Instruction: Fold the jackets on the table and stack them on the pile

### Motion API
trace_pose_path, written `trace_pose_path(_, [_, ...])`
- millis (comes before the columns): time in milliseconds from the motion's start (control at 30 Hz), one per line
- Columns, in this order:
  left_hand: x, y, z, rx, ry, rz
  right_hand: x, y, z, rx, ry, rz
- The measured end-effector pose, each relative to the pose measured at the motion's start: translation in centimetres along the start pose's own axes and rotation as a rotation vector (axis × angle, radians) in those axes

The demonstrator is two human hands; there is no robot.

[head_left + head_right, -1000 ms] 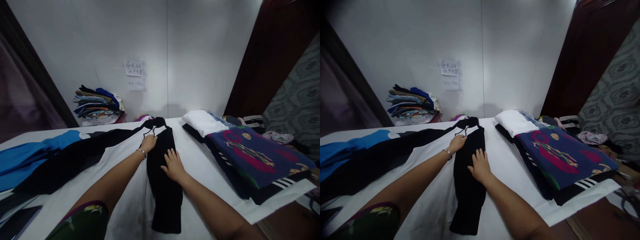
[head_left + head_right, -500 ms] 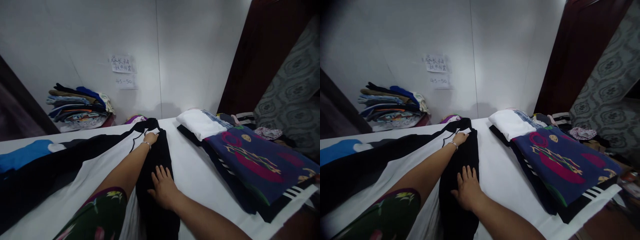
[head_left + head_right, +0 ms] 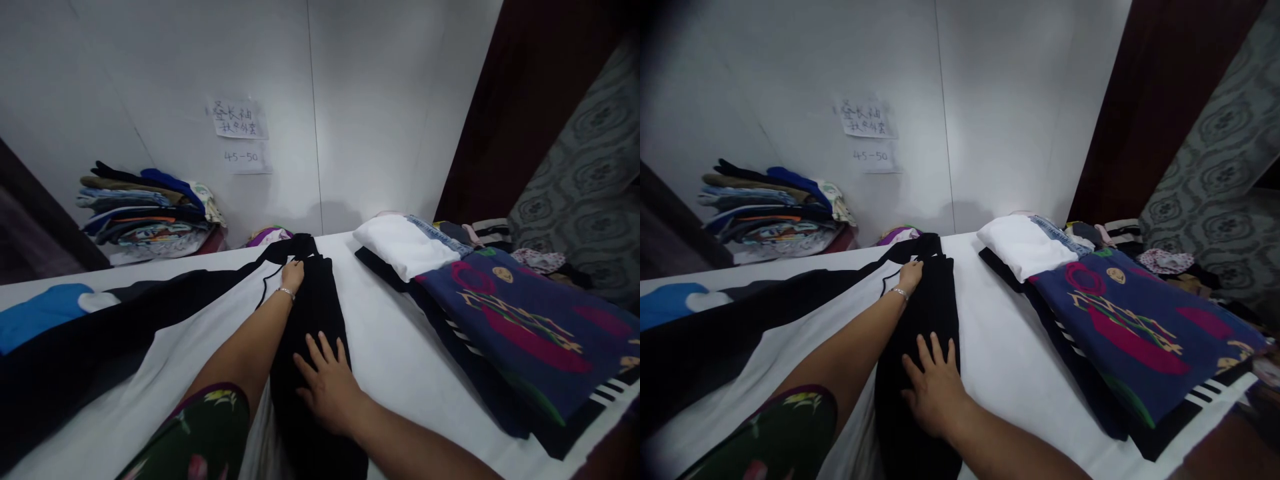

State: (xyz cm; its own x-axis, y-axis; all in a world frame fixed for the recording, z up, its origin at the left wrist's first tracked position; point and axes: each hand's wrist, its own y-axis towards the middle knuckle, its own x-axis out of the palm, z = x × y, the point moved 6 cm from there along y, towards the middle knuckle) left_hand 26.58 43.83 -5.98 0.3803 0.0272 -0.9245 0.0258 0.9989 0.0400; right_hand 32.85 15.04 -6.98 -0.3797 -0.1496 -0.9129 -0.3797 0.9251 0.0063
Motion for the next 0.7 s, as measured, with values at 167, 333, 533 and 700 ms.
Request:
trace_pose_path(167, [-1.1, -1.2, -0.2, -0.041, 0.049, 0.004, 0.0, -0.1, -0.1, -0.017, -0.006, -0.042])
trace_pose_path(333, [-2.5, -2.2, 3.2, 0.171, 0.098, 0.088, -0.1, -0.1, -0.2, -0.014, 0.003, -0.038])
trace_pose_path(533, [2.1, -4.1, 7.0, 0.518, 0.165, -0.151, -0.1, -0.3, -0.5, -0.014, 0.006, -0.039])
trace_pose_path(700, [3.9, -3.9, 6.3, 0.511, 0.200, -0.278, -0.2, -0.3, -0.5, -0.020, -0.003, -0.019])
